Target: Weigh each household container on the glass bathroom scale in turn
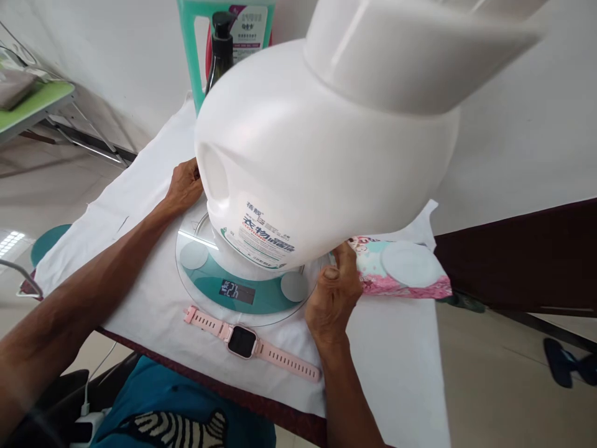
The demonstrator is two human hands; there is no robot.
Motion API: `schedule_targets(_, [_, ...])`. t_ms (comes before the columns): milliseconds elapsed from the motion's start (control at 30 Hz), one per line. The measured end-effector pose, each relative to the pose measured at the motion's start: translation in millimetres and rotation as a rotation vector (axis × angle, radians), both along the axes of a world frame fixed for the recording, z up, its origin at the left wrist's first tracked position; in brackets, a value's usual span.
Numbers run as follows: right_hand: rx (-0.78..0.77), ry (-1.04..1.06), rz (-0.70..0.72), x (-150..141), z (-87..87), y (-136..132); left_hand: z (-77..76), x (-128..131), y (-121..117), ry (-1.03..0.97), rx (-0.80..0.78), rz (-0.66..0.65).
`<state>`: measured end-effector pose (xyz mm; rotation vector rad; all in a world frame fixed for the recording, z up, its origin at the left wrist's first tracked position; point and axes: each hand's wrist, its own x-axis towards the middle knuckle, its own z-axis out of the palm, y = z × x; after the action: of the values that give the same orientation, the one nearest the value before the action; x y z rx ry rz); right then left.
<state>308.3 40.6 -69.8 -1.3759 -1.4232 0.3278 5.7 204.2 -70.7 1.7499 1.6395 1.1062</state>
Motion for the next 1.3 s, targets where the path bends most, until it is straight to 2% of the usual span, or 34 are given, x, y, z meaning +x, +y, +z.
schedule_targets(333, [-0.058,-0.079,0.013,-4,-2.8,-2,0.2,1,4,-0.004,-0.022,-0.016])
schedule_targets(667, [-0.107,0.16,0.05,-1,-11.8,-1,-1.0,0,4,0.027,-0.002,-0.01])
schedule_targets(1033, [-0.119,0.199,0.087,0,-16.8,-2,-1.0,0,4,-0.011,-0.022,-0.002])
schedule_targets(1167, [-0.103,0.209,0.093,2,-20.1,-2,12.7,0,-2,-0.148,-0.018,0.0])
schedule_targets(1300, [-0.093,0.215,0.103,5,-23.3,1,51.0,5,-23,-0.257,0.137,-0.042])
